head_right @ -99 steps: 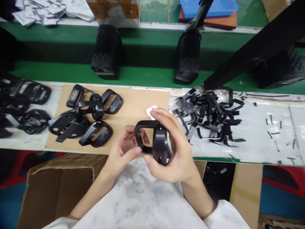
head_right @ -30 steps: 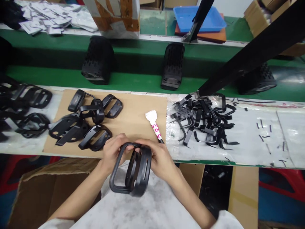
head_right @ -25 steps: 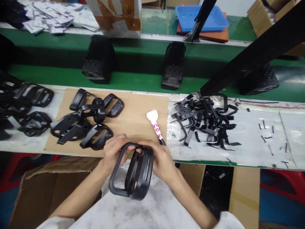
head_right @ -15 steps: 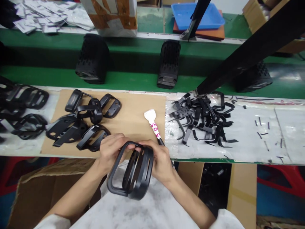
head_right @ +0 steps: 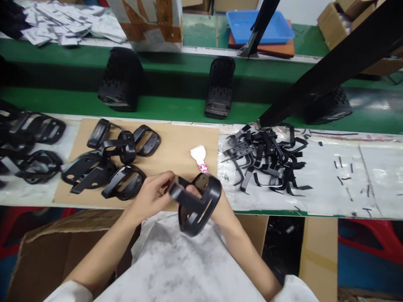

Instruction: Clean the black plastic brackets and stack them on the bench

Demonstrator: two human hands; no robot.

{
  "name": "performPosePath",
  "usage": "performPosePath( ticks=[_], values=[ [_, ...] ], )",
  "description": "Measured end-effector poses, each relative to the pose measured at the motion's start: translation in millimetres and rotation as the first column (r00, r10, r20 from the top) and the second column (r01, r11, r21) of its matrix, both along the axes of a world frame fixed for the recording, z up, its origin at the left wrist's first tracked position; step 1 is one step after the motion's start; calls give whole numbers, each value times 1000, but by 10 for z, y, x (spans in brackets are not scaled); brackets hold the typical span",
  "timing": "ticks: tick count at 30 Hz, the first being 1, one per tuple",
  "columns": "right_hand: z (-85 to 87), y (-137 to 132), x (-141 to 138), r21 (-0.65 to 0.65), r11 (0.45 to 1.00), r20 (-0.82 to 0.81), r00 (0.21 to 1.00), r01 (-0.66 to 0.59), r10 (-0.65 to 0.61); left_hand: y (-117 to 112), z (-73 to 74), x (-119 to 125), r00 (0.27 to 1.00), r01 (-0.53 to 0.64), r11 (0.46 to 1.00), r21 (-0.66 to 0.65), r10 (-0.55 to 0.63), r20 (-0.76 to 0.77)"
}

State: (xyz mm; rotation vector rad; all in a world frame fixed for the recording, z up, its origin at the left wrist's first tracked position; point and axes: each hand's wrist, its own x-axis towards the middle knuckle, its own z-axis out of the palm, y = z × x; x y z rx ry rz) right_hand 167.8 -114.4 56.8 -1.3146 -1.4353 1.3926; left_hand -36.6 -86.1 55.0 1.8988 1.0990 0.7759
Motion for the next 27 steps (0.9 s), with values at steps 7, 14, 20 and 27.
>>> performPosePath(
  ticks=[7,14,20,27],
  values=[
    [-61,-50,-33,-564,783,-587,795,-264,-155,-52,26,153,885,59,944,-325,102,455],
    [-111,-140,-65,-546,620,-819,515,-564,-252,-67,27,291,684,194,871,-452,210,699],
    [-241,-189,-88,-481,576,-877,371,-661,-307,-82,24,293,629,229,861,-454,225,744],
    [-215,-190,-100,-534,590,-844,423,-606,-330,-92,25,254,623,237,857,-458,228,749]
  ],
)
